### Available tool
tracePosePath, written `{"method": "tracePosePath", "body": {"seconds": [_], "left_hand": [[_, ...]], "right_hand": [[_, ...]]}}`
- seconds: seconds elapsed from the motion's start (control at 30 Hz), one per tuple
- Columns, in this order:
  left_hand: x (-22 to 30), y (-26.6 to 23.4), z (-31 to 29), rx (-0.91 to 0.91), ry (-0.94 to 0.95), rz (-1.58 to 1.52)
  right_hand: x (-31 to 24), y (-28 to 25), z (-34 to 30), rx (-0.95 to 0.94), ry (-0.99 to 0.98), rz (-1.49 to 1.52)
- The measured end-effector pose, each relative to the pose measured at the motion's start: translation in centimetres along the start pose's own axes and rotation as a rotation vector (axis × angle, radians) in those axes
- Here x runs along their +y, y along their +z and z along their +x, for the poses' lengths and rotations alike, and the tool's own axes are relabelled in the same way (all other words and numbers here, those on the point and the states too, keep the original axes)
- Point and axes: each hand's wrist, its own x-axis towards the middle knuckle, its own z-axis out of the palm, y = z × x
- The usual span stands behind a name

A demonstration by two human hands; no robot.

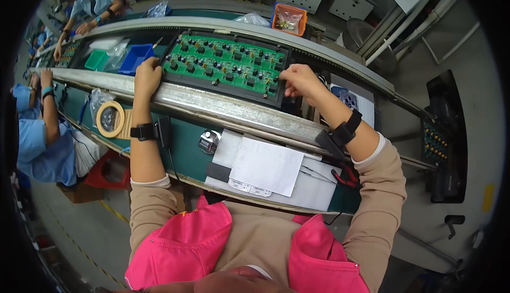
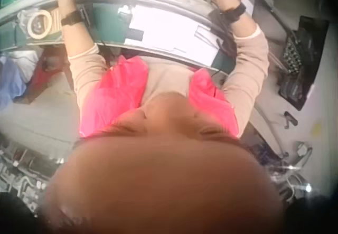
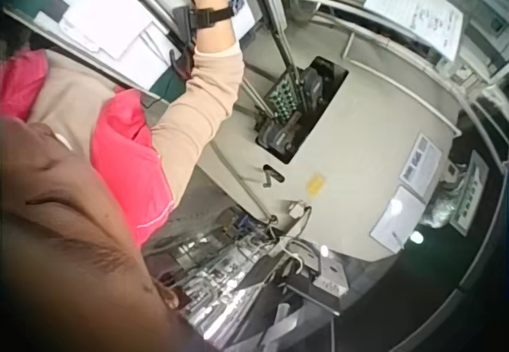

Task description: Manually placing small electronic components onto a printed circuit board.

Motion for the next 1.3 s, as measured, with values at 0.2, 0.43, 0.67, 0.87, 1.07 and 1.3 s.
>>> {"method": "tracePosePath", "body": {"seconds": [0.2,0.43,0.67,0.87,1.07,1.3], "left_hand": [[-0.2,-0.3,-0.1,0.050,0.040,0.013],[0.1,-0.4,0.3,0.002,0.021,-0.013],[0.2,-0.6,0.0,-0.015,0.015,-0.014],[0.1,-0.6,0.2,-0.046,0.001,-0.034],[-0.2,-0.5,0.5,-0.066,0.005,-0.052],[-0.1,-0.6,0.5,-0.074,0.005,-0.044]], "right_hand": [[-0.8,1.0,0.9,0.046,0.084,-0.158],[-1.7,0.8,1.1,0.017,0.092,-0.257],[-1.6,0.7,0.6,0.007,0.132,-0.242],[-1.2,0.3,0.5,-0.040,0.073,-0.232],[-1.2,0.0,0.6,-0.043,0.092,-0.220],[-1.8,-0.6,0.8,-0.068,0.129,-0.188]]}}
